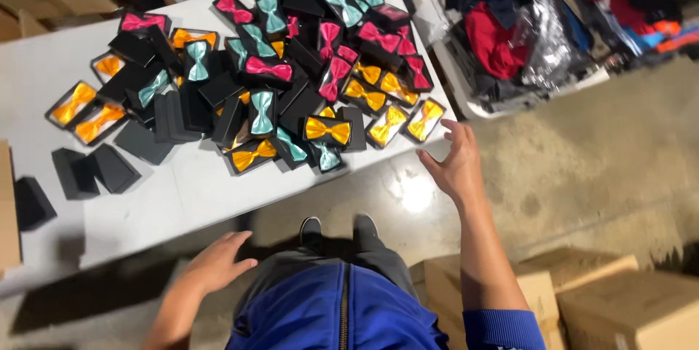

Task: The person sorts various colors of packaged bow ties from a pile on a table and places them into categorized cardboard boxes on the floor.

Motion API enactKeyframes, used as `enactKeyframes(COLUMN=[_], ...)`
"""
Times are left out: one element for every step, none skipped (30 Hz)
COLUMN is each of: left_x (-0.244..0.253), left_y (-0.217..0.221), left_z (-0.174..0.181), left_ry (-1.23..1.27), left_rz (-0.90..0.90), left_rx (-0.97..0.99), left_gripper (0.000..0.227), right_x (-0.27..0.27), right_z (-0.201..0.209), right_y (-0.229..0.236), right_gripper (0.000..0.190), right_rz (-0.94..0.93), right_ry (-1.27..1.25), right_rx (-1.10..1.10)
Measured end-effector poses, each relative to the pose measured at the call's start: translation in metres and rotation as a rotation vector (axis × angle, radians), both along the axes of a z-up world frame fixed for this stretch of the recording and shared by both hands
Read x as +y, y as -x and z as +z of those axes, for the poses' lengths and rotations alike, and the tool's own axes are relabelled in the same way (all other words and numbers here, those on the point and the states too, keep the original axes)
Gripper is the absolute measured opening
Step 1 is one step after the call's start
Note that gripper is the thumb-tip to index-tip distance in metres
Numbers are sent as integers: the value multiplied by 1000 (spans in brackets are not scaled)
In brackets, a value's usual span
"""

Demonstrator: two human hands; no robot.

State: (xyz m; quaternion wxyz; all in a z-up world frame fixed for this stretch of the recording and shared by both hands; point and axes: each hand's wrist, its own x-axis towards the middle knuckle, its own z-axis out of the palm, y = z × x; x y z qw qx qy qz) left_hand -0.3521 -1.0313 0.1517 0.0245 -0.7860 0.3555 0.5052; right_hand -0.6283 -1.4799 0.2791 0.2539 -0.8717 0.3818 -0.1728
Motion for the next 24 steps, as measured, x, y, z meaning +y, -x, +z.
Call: enactKeyframes(left_x=[3,20,9,-5,-23,-5,13,37,39,41,44,33,23,13,19,24,30,30,31,34,45,53,62,61], left_y=[0,15,29,38,46,59,74,100,119,137,155,170,183,198,214,229,244,253,262,280,299,312,325,330], left_z=[-12,-24,3,33,63,35,8,-17,-22,-28,-34,-18,-1,16,10,2,-5,0,4,12,9,2,-4,5], left_ry=[13,10,-11,2,14,16,142,257,247,200,151,147,52,-44,-49,-7,35,31,-19,-76,-88,-33,21,20], left_rz=[15,38,72,133,193,222,257,292,319,372,425,447,493,537,557,591,624,639,643,648,663,694,724,744], left_rx=[-54,-91,-73,-92,-113,-126,-118,-99,-100,-113,-125,-131,-107,-77,-78,-97,-118,-120,-103,-70,-58,-109,-162,-168], left_gripper=[78,80,80,72,65,65,78,91,91,84,79,79,80,81,81,82,83,83,82,82,82,84,86,86], right_x=[-19,-27,-34,-44,-54,-64,-72,-74,-76,-77,-77,-82,-87,-89,-91,-93,-93,-93,-93,-90,-82,-78,-72,-69], right_z=[-13,-28,-24,-21,-17,-17,-16,-16,-12,-9,-6,-18,-29,-40,-55,-70,-86,-97,-110,-123,-130,-135,-140,-149], right_y=[-8,-8,-20,-36,-52,-63,-74,-75,-83,-91,-100,-104,-109,-113,-116,-121,-127,-134,-142,-140,-138,-144,-151,-159], right_gripper=[69,69,69,71,74,74,67,60,60,64,68,68,66,65,65,67,70,70,70,69,69,74,78,78], right_rz=[76,163,199,179,157,187,273,356,383,367,352,375,432,486,506,557,607,622,672,720,735,705,675,695], right_ry=[98,179,158,75,-8,-6,-46,-98,-109,-163,-214,-216,-189,-163,-166,-151,-135,-138,-143,-157,-169,-185,-200,-197], right_rx=[-45,-77,-63,-100,-134,-146,-152,-143,-139,-27,87,85,90,98,99,113,127,126,88,62,76,145,215,212])
